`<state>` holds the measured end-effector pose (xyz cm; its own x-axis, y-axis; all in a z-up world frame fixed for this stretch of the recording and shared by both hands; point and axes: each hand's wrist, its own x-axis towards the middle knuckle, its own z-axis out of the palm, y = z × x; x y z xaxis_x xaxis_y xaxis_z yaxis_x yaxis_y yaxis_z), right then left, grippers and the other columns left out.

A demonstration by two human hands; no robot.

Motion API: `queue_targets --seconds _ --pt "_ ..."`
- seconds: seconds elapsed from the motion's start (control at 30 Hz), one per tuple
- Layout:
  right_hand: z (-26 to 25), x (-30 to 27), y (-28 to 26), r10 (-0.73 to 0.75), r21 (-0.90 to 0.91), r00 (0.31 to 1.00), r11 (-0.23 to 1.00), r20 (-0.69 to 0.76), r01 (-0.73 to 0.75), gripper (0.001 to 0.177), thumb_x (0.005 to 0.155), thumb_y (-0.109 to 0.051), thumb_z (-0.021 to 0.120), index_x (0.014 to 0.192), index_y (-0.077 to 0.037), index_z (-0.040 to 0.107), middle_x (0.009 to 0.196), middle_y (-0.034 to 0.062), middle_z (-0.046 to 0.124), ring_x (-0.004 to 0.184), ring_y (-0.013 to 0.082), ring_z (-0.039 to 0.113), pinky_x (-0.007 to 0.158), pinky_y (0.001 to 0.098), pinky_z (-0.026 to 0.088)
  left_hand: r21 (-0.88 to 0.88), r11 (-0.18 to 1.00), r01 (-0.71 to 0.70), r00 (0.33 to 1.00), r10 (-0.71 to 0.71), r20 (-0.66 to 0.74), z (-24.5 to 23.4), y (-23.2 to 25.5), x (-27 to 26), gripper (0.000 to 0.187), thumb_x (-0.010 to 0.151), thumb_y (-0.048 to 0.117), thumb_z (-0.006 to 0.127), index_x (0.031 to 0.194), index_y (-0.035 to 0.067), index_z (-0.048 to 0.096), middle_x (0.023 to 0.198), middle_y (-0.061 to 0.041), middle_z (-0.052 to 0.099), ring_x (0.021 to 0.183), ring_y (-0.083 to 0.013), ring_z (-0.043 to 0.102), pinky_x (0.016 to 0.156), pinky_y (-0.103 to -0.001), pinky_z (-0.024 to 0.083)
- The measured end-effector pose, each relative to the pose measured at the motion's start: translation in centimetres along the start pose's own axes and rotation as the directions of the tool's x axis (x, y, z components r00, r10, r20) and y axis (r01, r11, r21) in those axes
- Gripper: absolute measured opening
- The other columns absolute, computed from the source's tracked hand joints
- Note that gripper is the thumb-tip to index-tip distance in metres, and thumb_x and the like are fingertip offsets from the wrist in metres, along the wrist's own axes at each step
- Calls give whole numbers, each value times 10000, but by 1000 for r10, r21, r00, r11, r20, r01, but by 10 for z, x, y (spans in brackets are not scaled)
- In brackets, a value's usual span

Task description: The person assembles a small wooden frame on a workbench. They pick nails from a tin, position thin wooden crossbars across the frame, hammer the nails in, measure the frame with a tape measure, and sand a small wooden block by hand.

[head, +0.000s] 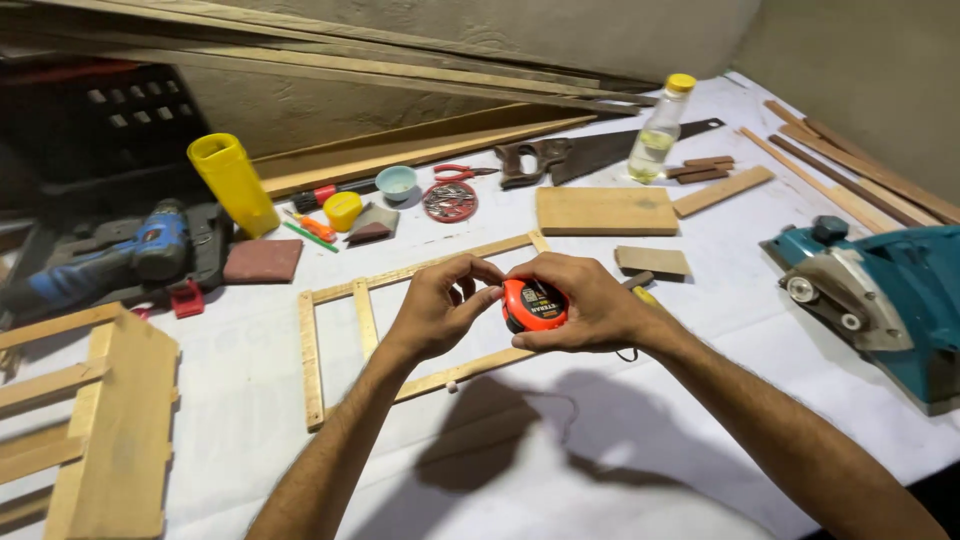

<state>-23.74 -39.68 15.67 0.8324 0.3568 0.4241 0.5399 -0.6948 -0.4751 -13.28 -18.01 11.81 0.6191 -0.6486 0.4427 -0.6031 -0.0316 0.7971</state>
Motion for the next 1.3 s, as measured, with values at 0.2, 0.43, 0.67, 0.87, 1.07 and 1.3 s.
queue_targets --seconds 0.2,0.43,0.67,0.87,1.07,1.3 --pt "-38 -49 33 192 -38 981 980 -23 -193 721 676 -414 922 1228 -30 662 1074 127 714 974 258 714 853 357 582 -38 999 20 990 -15 139 69 -4 50 166 892 130 774 1047 71 762 905 -2 774 652 -57 588 599 -232 512" --pt "-75 -114 95 367 -59 923 925 -115 -375 675 682 -412 904 1192 -29 683 1094 123 715 1011 254 706 893 367 567 -70 997 -7 968 24 251 162 -14 106 225 884 149 782 1088 66 739 1015 -29 794 682 -105 661 621 -261 548" --pt "-90 -175 148 685 -172 702 680 -196 -712 700 678 -467 872 1185 -42 646 1087 142 676 990 277 676 860 401 560 125 990 -64 948 21 318 214 -20 140 241 886 151 767 1106 61 725 1060 -75 753 788 -189 703 712 -330 588" --pt "-80 -202 187 753 -301 615 545 -234 -783 759 735 -537 846 1219 -8 597 1141 179 581 1096 317 563 925 448 493 200 980 5 928 -79 364 229 -36 157 250 895 178 753 1112 59 715 1112 -99 718 866 -223 724 763 -351 612" --pt "-80 -182 167 532 -424 761 632 -371 -648 753 730 -539 850 1194 4 611 1112 169 559 1046 326 519 878 463 446 257 966 0 941 -87 328 225 -60 160 247 884 176 767 1080 38 708 1079 -132 702 938 -248 728 800 -367 610" --pt "-63 -150 134 572 -221 797 766 -196 -604 400 834 -454 809 949 -86 703 862 76 639 893 240 619 771 413 519 387 922 5 977 -88 195 216 -87 163 183 893 111 729 1068 58 728 1114 -139 674 990 -295 686 839 -412 563"
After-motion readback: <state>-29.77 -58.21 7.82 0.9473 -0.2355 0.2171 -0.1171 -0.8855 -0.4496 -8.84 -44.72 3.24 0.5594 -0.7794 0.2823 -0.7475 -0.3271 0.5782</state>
